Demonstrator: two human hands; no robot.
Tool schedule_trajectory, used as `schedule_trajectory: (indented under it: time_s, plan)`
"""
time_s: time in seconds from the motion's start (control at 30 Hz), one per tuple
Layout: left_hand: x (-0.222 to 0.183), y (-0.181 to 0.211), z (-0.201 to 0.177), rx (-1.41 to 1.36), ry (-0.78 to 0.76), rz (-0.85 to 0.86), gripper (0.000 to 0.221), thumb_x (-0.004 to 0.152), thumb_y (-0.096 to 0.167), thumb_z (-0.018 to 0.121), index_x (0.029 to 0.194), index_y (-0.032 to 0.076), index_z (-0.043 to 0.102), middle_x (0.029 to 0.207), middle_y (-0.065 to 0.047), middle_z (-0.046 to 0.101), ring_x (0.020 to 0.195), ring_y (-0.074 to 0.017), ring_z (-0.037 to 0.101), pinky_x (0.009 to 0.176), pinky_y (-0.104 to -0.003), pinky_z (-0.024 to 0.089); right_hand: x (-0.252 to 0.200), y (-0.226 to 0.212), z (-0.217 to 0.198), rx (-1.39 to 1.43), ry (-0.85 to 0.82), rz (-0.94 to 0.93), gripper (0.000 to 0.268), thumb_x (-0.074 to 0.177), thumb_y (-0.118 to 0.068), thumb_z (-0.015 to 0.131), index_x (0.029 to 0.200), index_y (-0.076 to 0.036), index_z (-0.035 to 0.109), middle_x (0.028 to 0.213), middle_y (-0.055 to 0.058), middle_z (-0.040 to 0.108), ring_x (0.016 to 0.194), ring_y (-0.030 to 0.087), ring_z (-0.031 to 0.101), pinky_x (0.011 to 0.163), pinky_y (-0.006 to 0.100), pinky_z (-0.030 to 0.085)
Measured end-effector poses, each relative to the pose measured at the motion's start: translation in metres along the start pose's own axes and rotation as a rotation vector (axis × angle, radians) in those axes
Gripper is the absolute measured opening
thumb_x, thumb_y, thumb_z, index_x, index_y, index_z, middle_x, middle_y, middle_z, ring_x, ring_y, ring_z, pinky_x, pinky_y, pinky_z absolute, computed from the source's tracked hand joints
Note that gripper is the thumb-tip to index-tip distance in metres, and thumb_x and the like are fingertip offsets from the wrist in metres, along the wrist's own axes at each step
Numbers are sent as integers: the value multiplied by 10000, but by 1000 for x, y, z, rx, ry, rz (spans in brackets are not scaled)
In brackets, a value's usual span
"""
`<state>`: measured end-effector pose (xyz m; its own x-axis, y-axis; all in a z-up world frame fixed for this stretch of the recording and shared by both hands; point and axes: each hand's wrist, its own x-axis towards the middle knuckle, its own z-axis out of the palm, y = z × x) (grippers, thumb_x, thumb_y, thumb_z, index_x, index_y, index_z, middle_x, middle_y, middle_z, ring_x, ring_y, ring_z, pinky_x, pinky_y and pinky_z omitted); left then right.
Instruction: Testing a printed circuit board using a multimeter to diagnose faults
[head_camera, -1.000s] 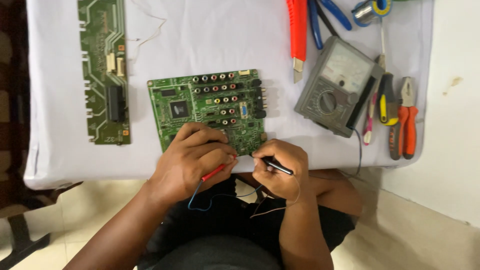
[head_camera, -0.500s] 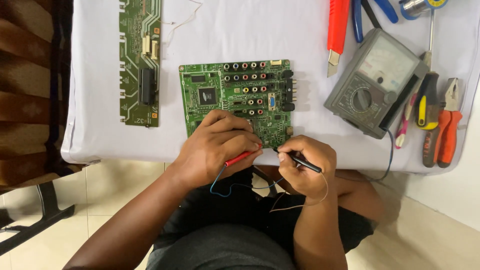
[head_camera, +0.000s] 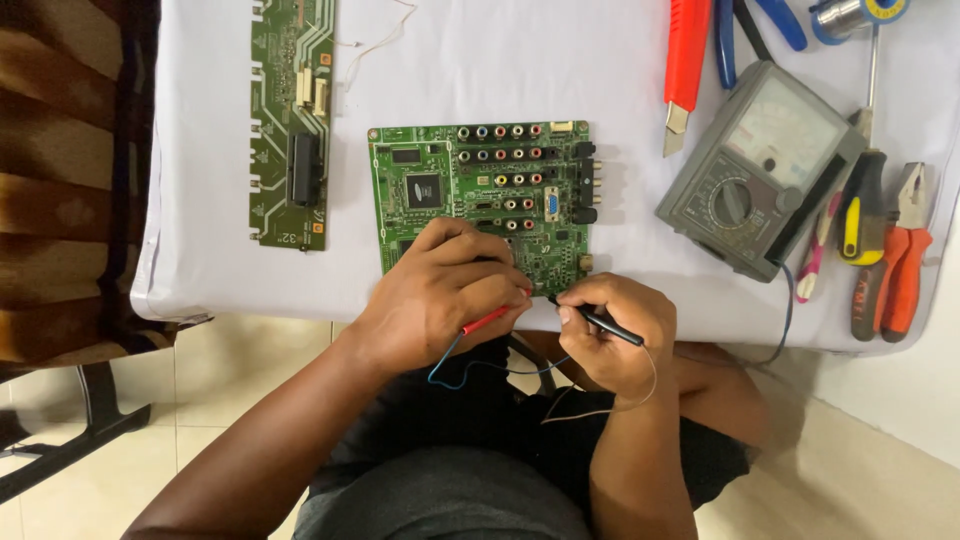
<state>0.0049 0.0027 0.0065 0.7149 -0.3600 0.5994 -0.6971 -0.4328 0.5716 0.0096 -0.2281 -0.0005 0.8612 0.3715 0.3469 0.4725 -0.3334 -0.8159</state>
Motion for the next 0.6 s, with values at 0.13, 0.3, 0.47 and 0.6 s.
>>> schedule_trajectory:
  time_s: [0.13,0.3,0.47,0.6]
  plan:
    - [-1,0,0,15,8,1,139,987,176,681,861,121,665,858,-33,699,974,-247,691,902,-399,499,-1,1,1,-1,-1,3,150,894,-103,748,810,2,682,659,133,682,397,260,569,388,346,475]
    - [-4,-4,2,31,5,16,181,1019,234,625,879,126,666,866,-38,703,1003,-239,683,925,-404,493,4,1,2,-46,1,-41,136,878,-131,764,814,-30,700,658,135,684,431,318,591,406,387,485]
    - [-5,1,-7,29,-135,-28,125,1041,194,617,949,115,643,995,-12,729,1065,-256,619,951,-404,423,-11,-3,4,-151,-41,80,46,853,-93,672,831,-65,702,813,64,737,698,179,685,656,283,534]
    - [-6,0,-5,16,-153,-28,92,1016,187,655,960,115,648,1006,-9,732,1081,-257,621,957,-411,421,-12,-3,4,-134,-30,100,52,856,-104,677,833,-68,706,815,63,739,712,177,693,670,275,540]
